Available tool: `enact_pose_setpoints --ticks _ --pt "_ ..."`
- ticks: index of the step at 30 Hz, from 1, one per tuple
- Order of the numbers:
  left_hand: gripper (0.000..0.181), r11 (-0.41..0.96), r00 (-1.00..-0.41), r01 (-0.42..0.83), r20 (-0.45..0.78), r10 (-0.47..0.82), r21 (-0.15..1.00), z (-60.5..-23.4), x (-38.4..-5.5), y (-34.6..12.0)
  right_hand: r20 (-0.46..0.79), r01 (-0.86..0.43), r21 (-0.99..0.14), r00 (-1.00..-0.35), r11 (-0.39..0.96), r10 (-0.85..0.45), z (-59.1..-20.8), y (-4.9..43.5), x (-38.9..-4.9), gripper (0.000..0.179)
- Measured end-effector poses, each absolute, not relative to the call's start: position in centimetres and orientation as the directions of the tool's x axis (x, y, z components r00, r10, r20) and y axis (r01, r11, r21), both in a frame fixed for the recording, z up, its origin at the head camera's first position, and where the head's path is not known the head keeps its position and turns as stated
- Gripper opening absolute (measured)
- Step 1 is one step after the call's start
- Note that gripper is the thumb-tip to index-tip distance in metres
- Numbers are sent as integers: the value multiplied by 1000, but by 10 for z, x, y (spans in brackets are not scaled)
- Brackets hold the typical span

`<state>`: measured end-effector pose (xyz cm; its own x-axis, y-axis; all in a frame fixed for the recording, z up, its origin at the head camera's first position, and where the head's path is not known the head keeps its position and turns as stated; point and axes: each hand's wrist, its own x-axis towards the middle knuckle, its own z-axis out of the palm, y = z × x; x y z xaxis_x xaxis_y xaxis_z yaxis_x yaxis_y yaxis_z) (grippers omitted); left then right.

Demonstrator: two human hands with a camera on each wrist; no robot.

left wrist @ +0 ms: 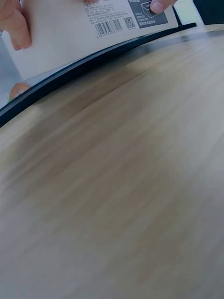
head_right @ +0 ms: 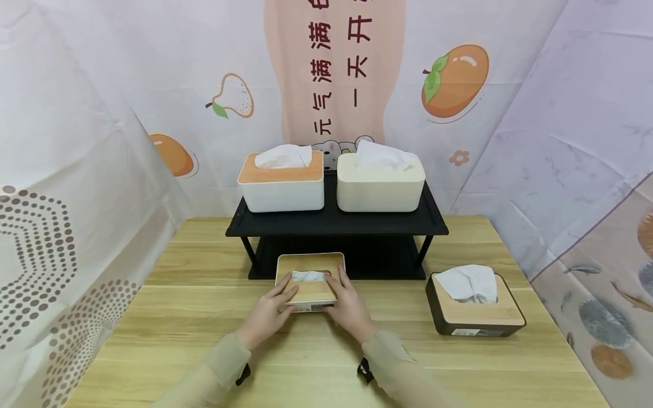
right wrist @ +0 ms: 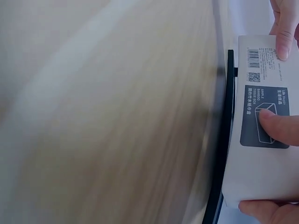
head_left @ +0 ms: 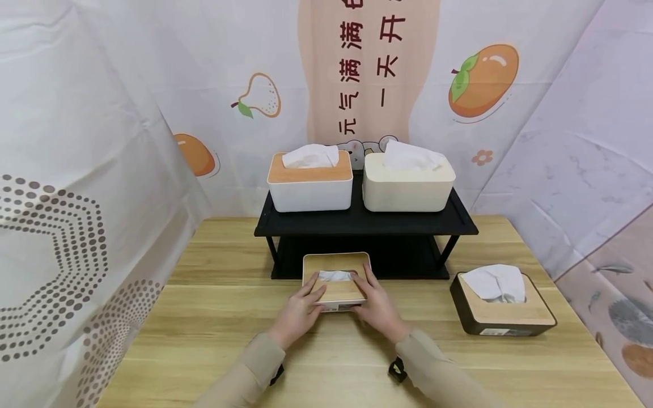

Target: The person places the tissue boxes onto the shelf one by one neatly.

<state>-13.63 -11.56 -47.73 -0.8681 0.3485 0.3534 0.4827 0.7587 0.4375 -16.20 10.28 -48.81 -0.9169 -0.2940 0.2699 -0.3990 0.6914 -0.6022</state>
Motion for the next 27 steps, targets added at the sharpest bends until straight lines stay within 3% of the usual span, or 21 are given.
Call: enact_pose_setpoints --ticks 17,27 --pt "47 763 -890 437 350 292 476 -492 -146 -145 182 -367 -596 -928 714 -325 -488 72 -176 74" --pt "47 758 -903 417 322 284 502 -489 -159 -150 211 -402 -609 -913 684 -348 -490 68 -188 72"
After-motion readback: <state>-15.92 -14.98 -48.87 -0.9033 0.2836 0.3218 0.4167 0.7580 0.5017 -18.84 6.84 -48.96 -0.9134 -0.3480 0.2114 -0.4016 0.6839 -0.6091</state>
